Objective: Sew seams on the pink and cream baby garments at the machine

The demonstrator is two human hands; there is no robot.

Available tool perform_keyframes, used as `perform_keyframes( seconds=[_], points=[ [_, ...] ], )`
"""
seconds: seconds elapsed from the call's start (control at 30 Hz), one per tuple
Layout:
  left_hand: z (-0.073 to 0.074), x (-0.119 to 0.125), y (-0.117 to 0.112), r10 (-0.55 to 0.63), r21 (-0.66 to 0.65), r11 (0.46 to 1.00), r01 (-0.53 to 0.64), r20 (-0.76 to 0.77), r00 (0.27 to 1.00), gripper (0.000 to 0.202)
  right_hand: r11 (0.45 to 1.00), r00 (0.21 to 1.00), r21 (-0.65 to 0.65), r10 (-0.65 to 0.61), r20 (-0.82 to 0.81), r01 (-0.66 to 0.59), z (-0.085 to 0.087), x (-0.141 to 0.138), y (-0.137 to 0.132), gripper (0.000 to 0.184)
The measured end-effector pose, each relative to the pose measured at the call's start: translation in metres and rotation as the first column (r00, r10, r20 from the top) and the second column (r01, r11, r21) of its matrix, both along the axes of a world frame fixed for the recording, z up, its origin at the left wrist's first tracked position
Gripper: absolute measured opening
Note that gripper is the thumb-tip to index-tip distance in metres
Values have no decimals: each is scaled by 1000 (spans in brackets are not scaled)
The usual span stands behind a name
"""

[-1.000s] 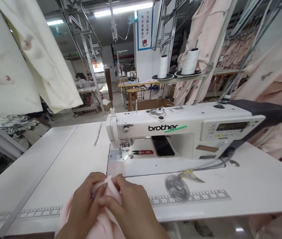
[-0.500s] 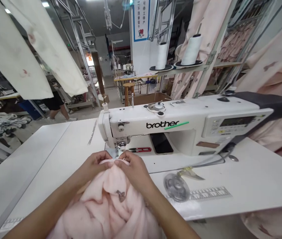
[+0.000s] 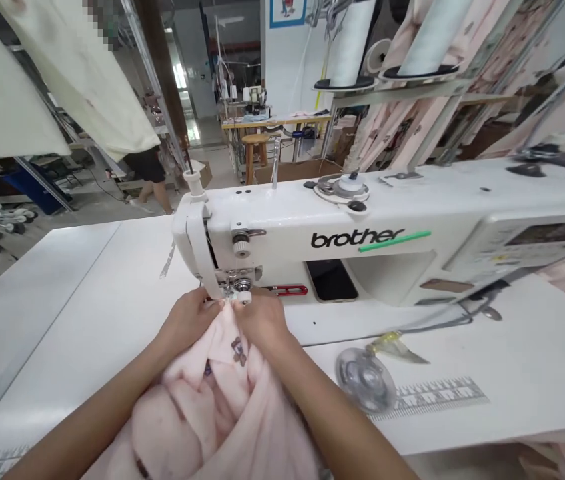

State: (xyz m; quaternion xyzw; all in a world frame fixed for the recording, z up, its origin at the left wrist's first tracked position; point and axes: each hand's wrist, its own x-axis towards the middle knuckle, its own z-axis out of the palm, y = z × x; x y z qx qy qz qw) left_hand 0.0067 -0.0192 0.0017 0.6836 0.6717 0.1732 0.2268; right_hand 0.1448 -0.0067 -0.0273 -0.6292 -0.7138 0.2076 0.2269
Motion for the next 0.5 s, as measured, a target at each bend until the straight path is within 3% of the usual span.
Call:
perform_keyframes(
  seconds=[0.5],
  points=[
    [1, 6, 3, 36, -15, 999, -37, -50, 998, 19, 997, 998, 79, -14, 66, 8, -4, 2, -1, 14]
  ],
)
